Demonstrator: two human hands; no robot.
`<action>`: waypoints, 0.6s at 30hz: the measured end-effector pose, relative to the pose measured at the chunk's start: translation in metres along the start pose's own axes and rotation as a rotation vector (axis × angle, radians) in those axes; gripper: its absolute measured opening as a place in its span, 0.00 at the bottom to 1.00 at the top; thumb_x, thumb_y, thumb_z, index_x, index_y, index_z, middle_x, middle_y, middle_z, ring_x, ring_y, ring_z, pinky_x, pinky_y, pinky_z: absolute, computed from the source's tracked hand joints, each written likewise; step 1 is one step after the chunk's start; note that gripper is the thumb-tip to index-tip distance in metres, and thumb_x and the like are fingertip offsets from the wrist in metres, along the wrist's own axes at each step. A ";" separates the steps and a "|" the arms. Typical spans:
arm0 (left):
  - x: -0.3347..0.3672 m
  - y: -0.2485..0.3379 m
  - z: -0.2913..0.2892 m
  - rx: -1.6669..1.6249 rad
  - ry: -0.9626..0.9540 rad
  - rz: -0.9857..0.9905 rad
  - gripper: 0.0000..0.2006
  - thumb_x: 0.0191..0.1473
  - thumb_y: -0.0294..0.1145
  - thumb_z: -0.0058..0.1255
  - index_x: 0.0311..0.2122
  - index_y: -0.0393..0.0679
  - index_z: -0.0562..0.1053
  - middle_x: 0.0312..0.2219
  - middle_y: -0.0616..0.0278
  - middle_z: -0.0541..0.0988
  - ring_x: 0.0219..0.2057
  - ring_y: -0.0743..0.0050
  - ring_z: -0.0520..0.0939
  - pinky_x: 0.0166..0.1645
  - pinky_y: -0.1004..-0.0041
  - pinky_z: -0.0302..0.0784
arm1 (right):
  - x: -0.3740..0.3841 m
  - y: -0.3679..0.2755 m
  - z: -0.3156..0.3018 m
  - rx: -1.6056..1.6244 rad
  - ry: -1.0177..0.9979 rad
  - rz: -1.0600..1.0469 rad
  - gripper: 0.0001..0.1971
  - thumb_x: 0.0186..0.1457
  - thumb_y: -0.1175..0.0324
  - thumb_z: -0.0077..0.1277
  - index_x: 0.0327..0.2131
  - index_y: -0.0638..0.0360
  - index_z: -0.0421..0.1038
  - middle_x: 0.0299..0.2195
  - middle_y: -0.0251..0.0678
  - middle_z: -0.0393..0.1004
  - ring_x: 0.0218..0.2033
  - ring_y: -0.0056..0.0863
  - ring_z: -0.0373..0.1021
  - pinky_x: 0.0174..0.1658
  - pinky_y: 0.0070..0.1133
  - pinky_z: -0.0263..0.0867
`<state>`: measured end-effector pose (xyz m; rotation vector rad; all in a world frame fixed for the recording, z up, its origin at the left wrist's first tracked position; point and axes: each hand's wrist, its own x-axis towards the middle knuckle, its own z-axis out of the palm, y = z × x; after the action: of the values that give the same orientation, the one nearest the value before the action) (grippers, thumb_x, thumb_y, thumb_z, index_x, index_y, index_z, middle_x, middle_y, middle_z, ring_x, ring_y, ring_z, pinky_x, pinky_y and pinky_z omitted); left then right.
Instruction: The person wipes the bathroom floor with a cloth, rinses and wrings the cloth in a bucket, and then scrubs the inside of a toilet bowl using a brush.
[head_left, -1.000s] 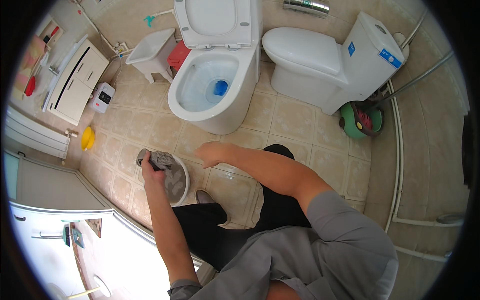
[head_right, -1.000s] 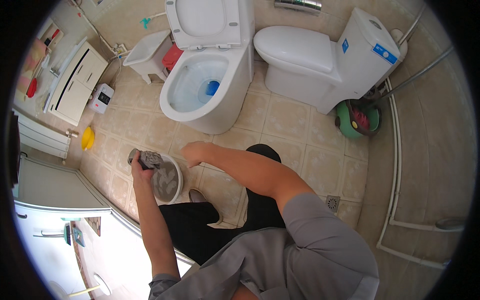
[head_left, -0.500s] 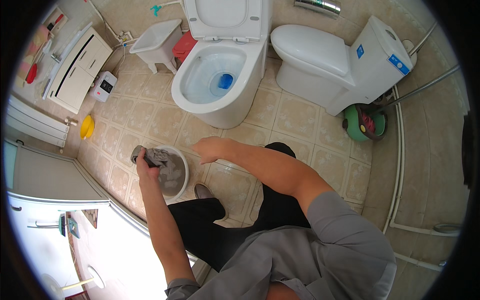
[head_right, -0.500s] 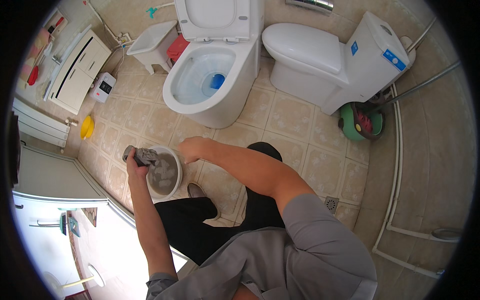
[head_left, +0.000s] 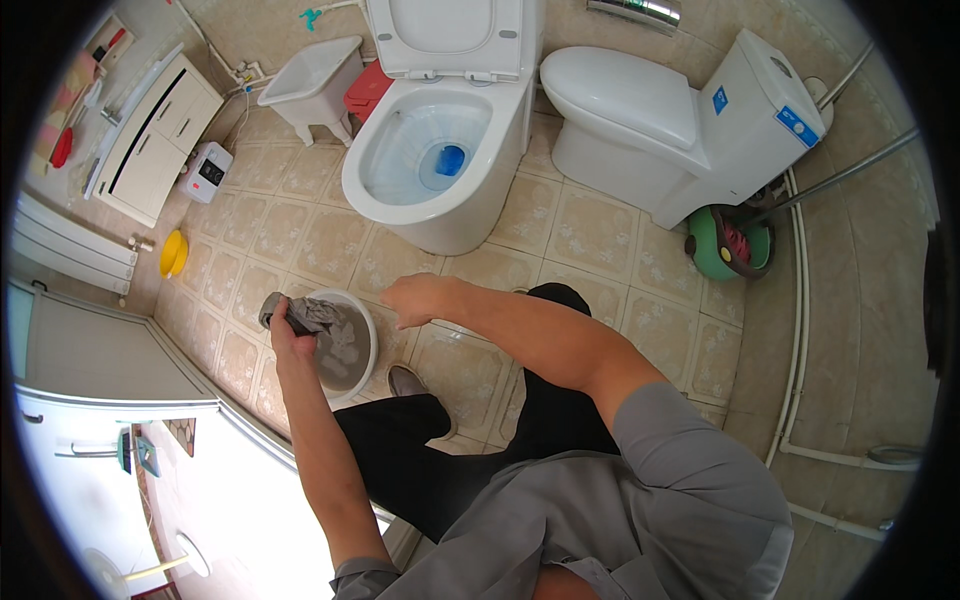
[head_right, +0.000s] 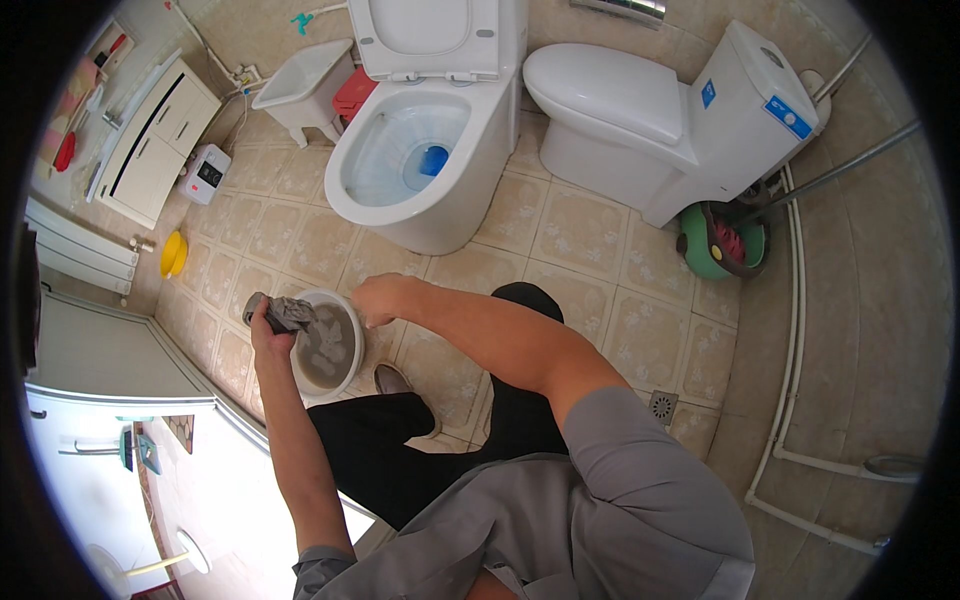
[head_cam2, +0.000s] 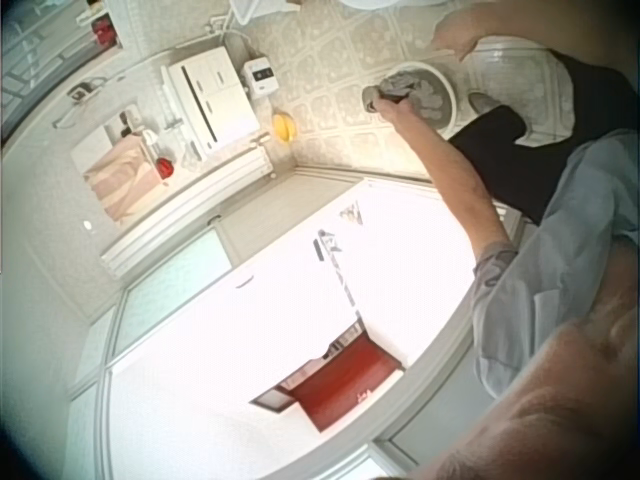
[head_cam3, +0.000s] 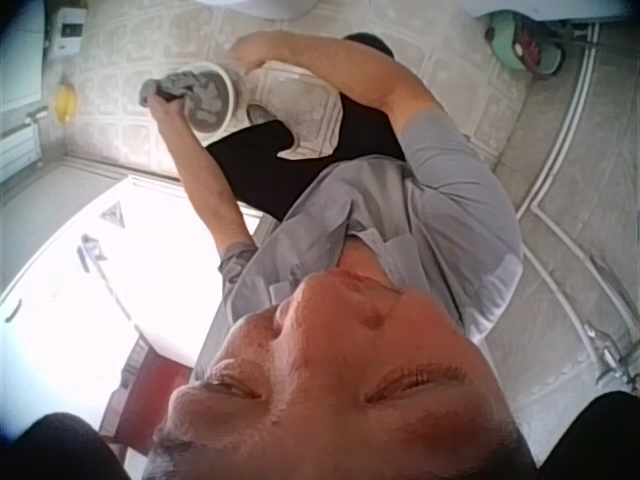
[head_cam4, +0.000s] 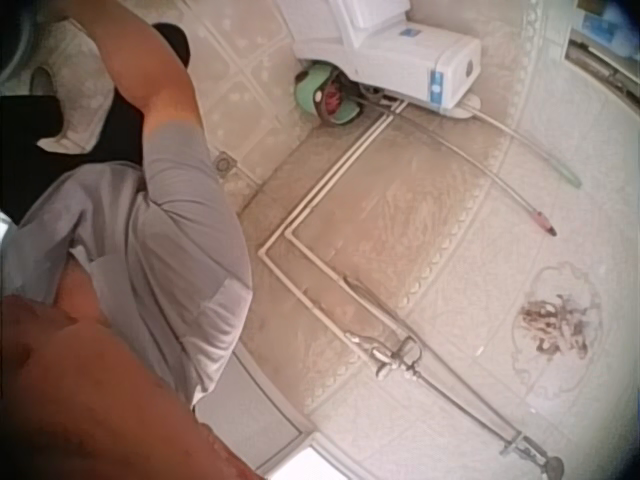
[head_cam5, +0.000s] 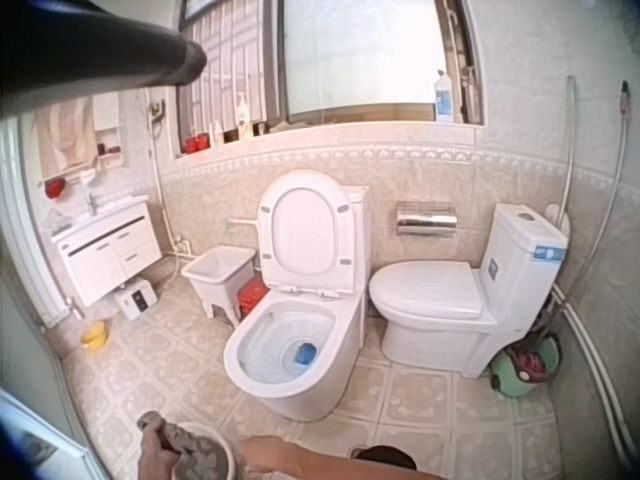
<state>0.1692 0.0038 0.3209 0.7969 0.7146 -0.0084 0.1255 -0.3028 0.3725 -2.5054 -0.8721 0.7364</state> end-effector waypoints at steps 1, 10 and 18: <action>0.000 0.000 0.000 -0.005 0.004 0.001 0.14 0.61 0.39 0.54 0.48 0.44 0.73 0.46 0.54 0.79 0.49 0.50 0.79 0.59 0.44 0.70 | -0.001 0.000 0.000 0.002 0.001 0.002 0.22 0.53 0.58 0.62 0.46 0.61 0.73 0.45 0.50 0.78 0.50 0.49 0.74 0.51 0.40 0.70; 0.010 0.000 -0.006 0.028 -0.034 -0.006 0.11 0.62 0.39 0.53 0.45 0.44 0.74 0.43 0.57 0.81 0.45 0.53 0.81 0.55 0.47 0.75 | 0.001 0.001 0.003 -0.001 0.004 0.016 0.22 0.53 0.58 0.63 0.47 0.61 0.73 0.45 0.50 0.78 0.50 0.49 0.74 0.50 0.40 0.70; 0.005 -0.002 -0.003 0.001 -0.032 -0.009 0.12 0.62 0.38 0.53 0.46 0.44 0.74 0.44 0.56 0.80 0.47 0.52 0.81 0.57 0.46 0.74 | 0.001 0.003 0.003 -0.006 -0.010 0.017 0.22 0.54 0.58 0.62 0.46 0.61 0.73 0.45 0.50 0.78 0.50 0.48 0.74 0.50 0.39 0.70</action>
<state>0.1706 0.0060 0.3151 0.7930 0.6880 -0.0294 0.1260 -0.3039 0.3681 -2.5199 -0.8588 0.7540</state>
